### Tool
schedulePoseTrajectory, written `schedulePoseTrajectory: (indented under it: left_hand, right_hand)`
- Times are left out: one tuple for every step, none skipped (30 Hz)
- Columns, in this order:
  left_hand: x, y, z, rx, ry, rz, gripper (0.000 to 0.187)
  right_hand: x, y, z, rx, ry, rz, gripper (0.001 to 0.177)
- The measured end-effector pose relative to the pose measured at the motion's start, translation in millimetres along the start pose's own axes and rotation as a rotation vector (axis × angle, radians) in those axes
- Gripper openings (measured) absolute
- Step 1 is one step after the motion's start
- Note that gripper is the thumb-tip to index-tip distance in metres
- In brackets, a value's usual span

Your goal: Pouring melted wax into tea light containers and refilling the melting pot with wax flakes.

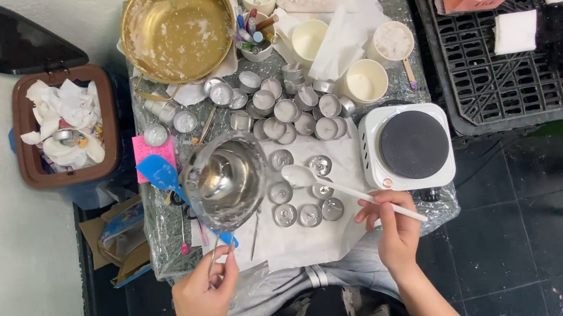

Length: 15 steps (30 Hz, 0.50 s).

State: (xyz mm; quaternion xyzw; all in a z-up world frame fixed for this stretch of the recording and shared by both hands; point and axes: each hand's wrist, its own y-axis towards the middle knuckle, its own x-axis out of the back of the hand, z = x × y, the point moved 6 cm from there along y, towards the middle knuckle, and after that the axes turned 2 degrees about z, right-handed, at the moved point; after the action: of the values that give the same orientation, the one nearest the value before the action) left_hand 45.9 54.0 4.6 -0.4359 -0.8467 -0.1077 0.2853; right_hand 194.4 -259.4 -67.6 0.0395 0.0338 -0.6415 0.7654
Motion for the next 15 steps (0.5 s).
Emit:
schedulePoseTrajectory:
  left_hand:
    - [1.4,0.0,1.6,0.000,0.000,-0.002,0.019]
    - [4.2,-0.4,3.6,0.005,-0.012,-0.020,0.018]
    - [7.2,-0.7,5.6,0.011,-0.023,-0.038,0.017]
    - [7.8,-1.3,6.7,0.011,-0.023,-0.041,0.017]
    - [9.0,-2.1,7.7,0.009,-0.027,-0.051,0.017]
    - [9.5,-2.7,8.8,0.005,-0.033,-0.061,0.017]
    - [9.5,-3.2,10.5,0.004,-0.035,-0.065,0.017]
    - [8.5,-3.6,12.2,0.008,-0.039,-0.052,0.017]
    - [7.1,-4.0,13.8,0.012,-0.043,-0.039,0.016]
    - [6.8,-4.0,13.5,0.011,-0.043,-0.037,0.016]
    - [6.3,-4.1,12.3,-0.003,-0.041,-0.033,0.017]
    - [5.9,-4.6,11.2,-0.016,-0.038,-0.030,0.018]
    - [5.9,-5.4,10.9,-0.015,-0.038,-0.030,0.018]
    - [6.3,-5.3,9.2,-0.035,-0.034,-0.035,0.018]
    - [6.3,-5.3,7.0,-0.055,-0.031,-0.040,0.019]
  right_hand:
    - [-0.9,-1.6,0.7,0.001,0.000,0.002,0.013]
    - [-5.2,-3.8,5.6,0.070,-0.028,0.057,0.011]
    - [-9.8,-6.5,10.4,0.138,-0.056,0.113,0.010]
    - [-12.9,-5.7,18.0,0.139,-0.055,0.116,0.010]
    - [-21.9,-6.9,31.2,0.251,-0.262,0.188,0.009]
    - [-31.1,-8.7,42.9,0.365,-0.471,0.259,0.010]
    - [-30.8,-9.8,41.1,0.369,-0.471,0.261,0.010]
    - [-30.1,-11.6,38.7,0.358,-0.503,0.262,0.010]
    - [-29.0,-13.3,36.1,0.348,-0.535,0.263,0.010]
    - [-29.1,-13.8,35.6,0.347,-0.535,0.261,0.010]
    - [-28.3,-14.2,35.3,0.345,-0.492,0.252,0.011]
    - [-27.4,-14.5,35.1,0.342,-0.449,0.245,0.011]
    - [-26.7,-14.3,34.5,0.342,-0.449,0.246,0.011]
    - [-26.9,-14.0,34.5,0.358,-0.469,0.251,0.010]
    - [-26.6,-13.6,34.7,0.375,-0.489,0.255,0.009]
